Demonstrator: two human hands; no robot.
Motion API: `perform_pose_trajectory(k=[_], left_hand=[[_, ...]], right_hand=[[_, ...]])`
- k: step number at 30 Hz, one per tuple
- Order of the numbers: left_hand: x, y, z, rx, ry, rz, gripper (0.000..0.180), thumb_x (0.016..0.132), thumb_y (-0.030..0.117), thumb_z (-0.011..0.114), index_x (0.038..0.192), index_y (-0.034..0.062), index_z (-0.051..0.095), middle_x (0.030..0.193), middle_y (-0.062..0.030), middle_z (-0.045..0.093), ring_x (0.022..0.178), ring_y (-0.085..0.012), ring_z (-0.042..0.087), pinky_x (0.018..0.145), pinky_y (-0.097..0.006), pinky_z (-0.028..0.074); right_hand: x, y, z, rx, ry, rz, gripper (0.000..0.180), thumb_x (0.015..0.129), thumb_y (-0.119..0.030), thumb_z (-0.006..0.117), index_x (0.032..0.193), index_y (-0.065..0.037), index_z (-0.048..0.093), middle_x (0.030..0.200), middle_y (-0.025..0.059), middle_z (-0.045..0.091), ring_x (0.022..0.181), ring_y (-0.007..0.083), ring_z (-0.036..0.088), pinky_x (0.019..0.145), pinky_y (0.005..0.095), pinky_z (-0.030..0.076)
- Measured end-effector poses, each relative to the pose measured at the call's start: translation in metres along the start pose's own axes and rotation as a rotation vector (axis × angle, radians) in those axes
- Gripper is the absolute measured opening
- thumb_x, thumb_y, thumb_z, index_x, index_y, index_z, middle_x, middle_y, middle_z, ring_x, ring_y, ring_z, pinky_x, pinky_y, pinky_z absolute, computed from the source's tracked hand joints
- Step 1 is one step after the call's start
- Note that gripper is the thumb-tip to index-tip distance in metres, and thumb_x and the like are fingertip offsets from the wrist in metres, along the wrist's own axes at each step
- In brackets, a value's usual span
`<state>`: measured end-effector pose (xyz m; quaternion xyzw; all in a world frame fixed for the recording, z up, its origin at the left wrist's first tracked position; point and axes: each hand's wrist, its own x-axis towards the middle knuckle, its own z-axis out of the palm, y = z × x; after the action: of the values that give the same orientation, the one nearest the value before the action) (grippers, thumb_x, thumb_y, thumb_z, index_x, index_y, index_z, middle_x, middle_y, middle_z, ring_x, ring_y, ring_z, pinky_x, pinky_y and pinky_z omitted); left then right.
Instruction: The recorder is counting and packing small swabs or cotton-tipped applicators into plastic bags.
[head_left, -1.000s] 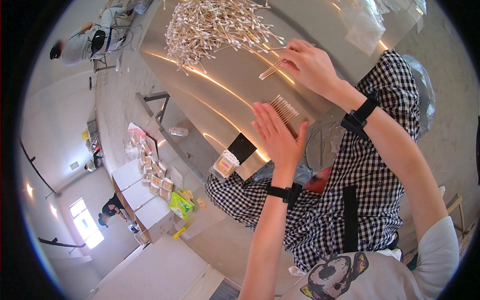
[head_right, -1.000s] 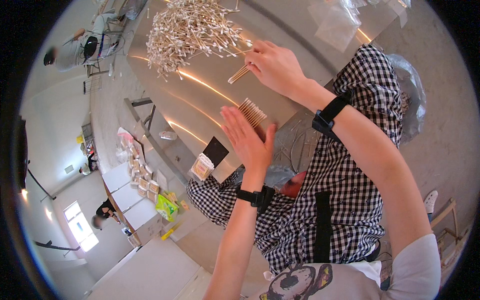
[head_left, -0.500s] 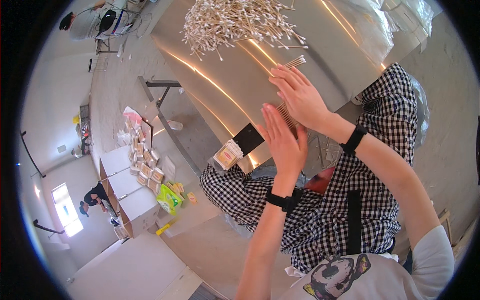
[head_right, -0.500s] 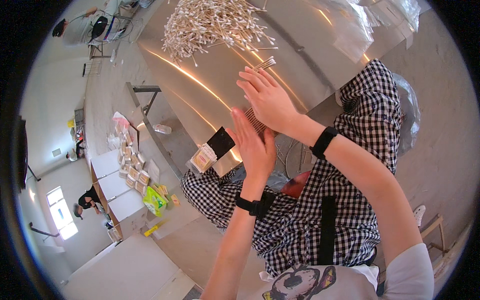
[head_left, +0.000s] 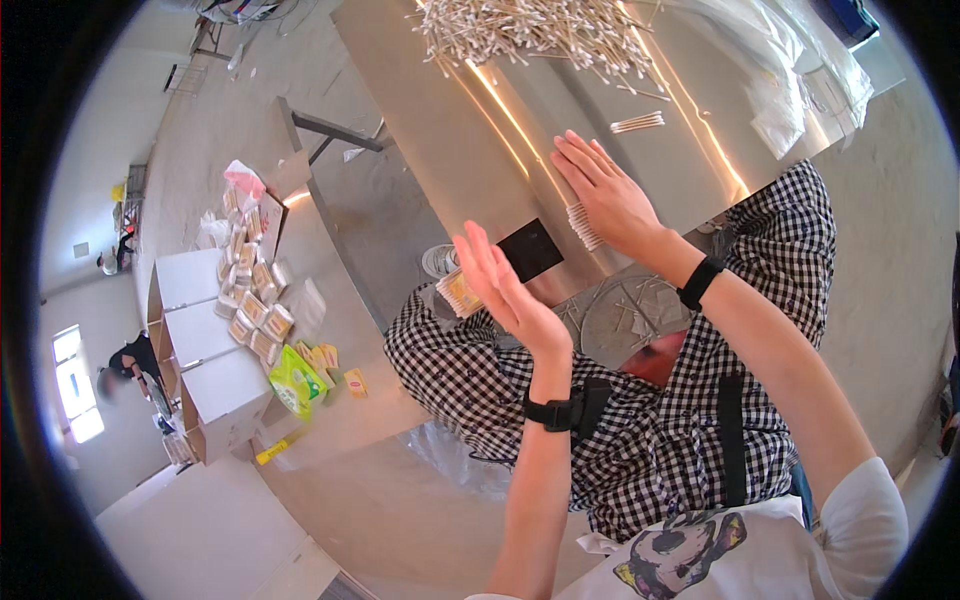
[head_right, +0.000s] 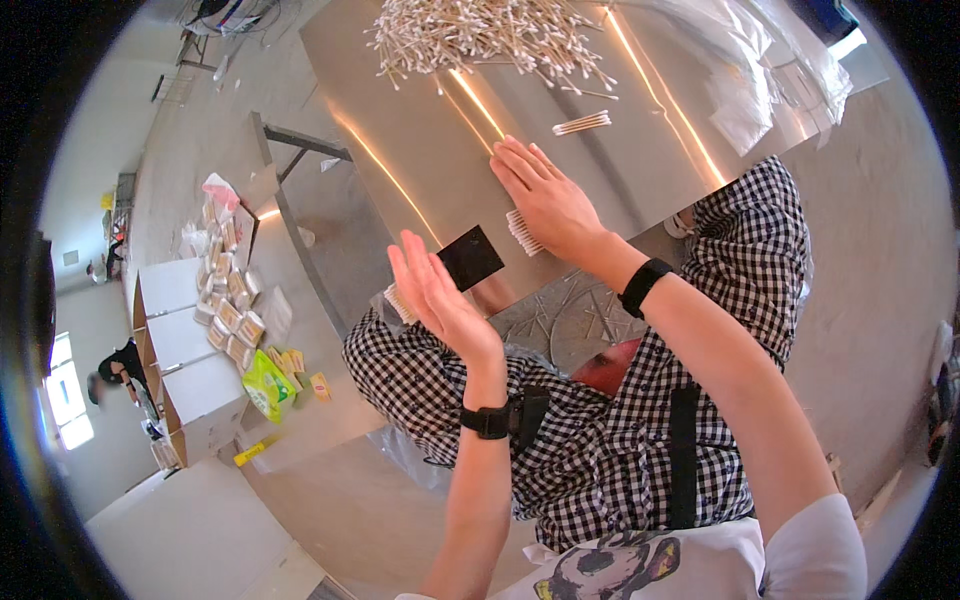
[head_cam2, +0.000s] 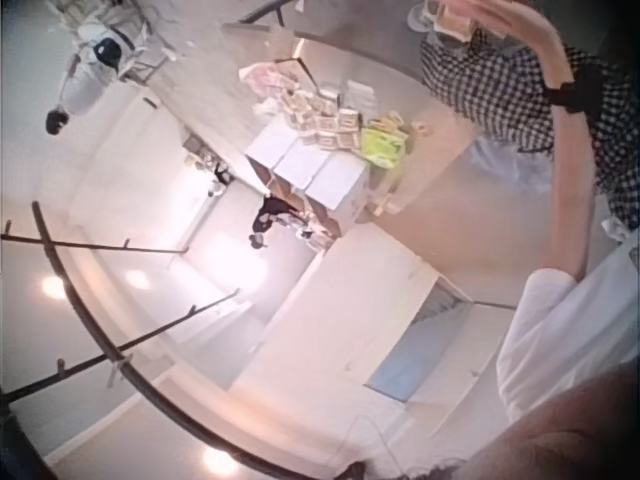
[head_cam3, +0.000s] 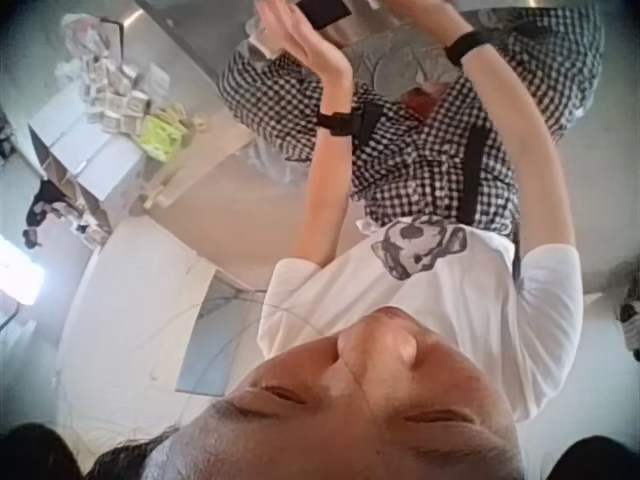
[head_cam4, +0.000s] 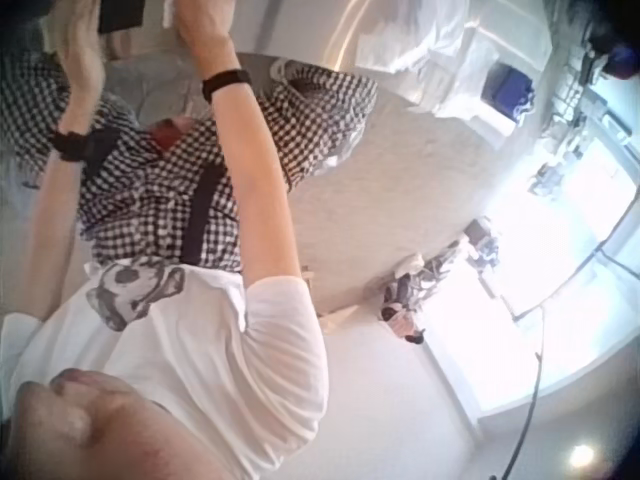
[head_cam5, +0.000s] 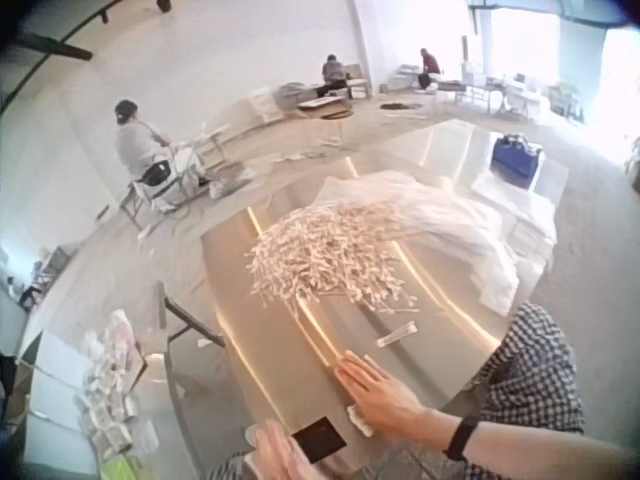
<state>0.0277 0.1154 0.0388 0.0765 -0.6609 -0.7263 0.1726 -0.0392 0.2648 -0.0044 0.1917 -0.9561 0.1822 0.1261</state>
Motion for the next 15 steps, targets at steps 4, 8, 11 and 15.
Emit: perform_pose_trajectory(k=[4,8,11,15], left_hand=[[0.004,-0.017,0.004,-0.201,0.028,-0.091,0.059,0.108,0.029,0.032,0.155,-0.0007,0.011,0.158,-0.0184,0.027,0.148,-0.0272,0.024,0.122,-0.04,0.016],[0.004,-0.031,0.007,-0.16,-0.002,-0.149,0.061,0.108,0.033,0.031,0.155,-0.0006,0.011,0.16,-0.0195,0.023,0.149,-0.028,0.021,0.122,-0.039,0.017],[0.003,-0.027,0.014,-0.101,-0.018,-0.149,0.061,0.108,0.034,0.03,0.154,-0.0016,0.011,0.161,-0.0202,0.02,0.149,-0.0297,0.019,0.121,-0.039,0.018],[0.004,-0.023,0.009,-0.13,-0.011,-0.156,0.062,0.108,0.034,0.031,0.154,-0.0016,0.01,0.161,-0.0197,0.019,0.149,-0.0295,0.019,0.122,-0.039,0.017]], right_hand=[[0.019,-0.025,0.014,0.064,0.013,-0.009,0.052,0.089,-0.007,0.05,0.14,0.003,0.045,0.151,0.0141,0.04,0.146,0.0257,0.029,0.122,0.0393,0.024],[0.029,-0.049,0.02,0.154,-0.016,-0.022,0.051,0.09,-0.009,0.05,0.139,0.002,0.045,0.151,0.0135,0.04,0.146,0.0251,0.03,0.122,0.0386,0.024],[0.028,-0.052,0.021,0.188,-0.056,-0.055,0.051,0.09,-0.01,0.05,0.14,0.0,0.046,0.152,0.0126,0.039,0.146,0.0244,0.03,0.122,0.0383,0.024],[0.029,-0.056,0.02,0.169,-0.083,-0.067,0.052,0.091,-0.01,0.05,0.142,-0.001,0.044,0.152,0.012,0.039,0.146,0.024,0.03,0.122,0.038,0.024]])
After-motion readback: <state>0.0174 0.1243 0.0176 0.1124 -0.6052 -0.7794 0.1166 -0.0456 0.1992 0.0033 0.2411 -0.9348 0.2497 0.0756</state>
